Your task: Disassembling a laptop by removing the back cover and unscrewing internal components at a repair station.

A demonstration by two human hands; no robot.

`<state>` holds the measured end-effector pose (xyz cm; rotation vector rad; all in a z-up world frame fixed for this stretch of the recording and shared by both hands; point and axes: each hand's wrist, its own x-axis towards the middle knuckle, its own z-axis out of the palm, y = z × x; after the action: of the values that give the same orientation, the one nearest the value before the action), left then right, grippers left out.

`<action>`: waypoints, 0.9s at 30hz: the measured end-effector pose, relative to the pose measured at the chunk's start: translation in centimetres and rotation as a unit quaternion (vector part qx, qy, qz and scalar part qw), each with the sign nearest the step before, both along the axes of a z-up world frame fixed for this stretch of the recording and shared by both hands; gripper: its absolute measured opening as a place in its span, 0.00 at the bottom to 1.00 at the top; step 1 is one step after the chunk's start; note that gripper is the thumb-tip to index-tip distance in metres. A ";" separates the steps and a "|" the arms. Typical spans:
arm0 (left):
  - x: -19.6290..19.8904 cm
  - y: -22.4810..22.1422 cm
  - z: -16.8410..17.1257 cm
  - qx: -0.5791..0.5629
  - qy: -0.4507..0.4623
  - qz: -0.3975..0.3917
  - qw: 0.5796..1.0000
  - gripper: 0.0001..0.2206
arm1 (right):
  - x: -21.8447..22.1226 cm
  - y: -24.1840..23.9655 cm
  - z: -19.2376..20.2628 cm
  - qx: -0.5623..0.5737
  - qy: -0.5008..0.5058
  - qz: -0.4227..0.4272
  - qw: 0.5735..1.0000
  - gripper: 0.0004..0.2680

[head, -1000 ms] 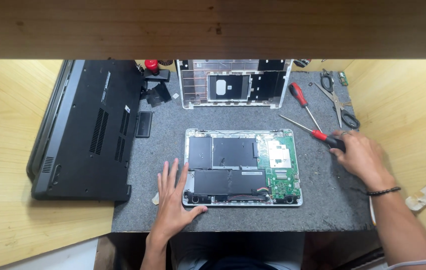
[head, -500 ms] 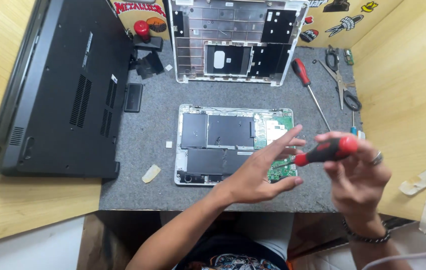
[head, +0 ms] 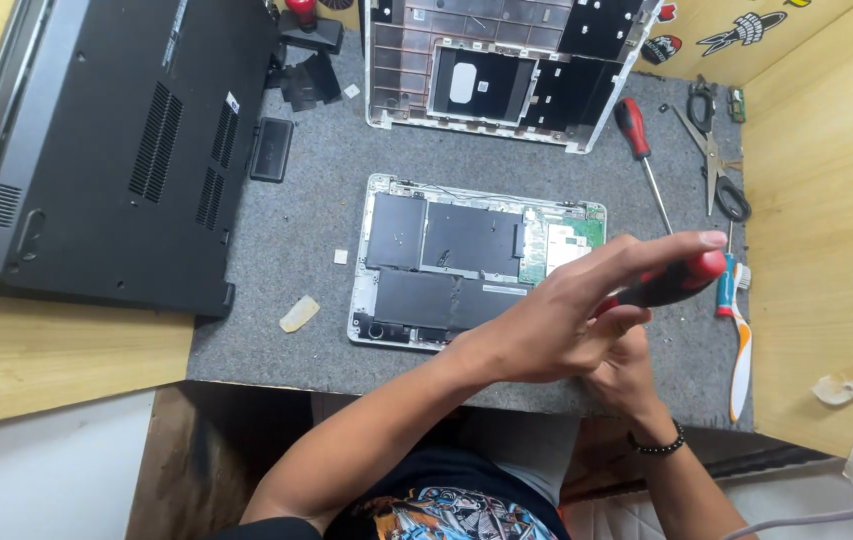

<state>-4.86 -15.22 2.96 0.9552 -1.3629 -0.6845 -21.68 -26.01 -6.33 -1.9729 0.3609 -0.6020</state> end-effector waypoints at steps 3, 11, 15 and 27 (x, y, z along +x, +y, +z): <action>0.1 -0.1 -0.3 0.021 -0.026 -0.005 0.999 0.38 | 0.1 0.1 -0.7 -0.041 -0.001 0.000 0.999 0.05; 0.2 -0.2 -2.4 0.016 0.010 -0.021 1.000 0.38 | -1.2 -0.8 -4.0 -0.158 0.006 0.024 0.987 0.04; 0.0 -0.4 -3.1 0.010 0.005 -0.004 1.000 0.36 | -1.3 -0.7 -4.0 -0.161 0.011 0.018 0.987 0.03; 0.1 -0.3 -3.4 -0.003 -0.004 -0.016 1.000 0.32 | -2.3 -1.8 -5.1 -0.174 0.030 0.010 0.984 0.07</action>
<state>-4.81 -15.52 -0.45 0.9343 -1.3882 -0.7018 -24.00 -27.81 -11.40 -2.3299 0.2878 -0.6261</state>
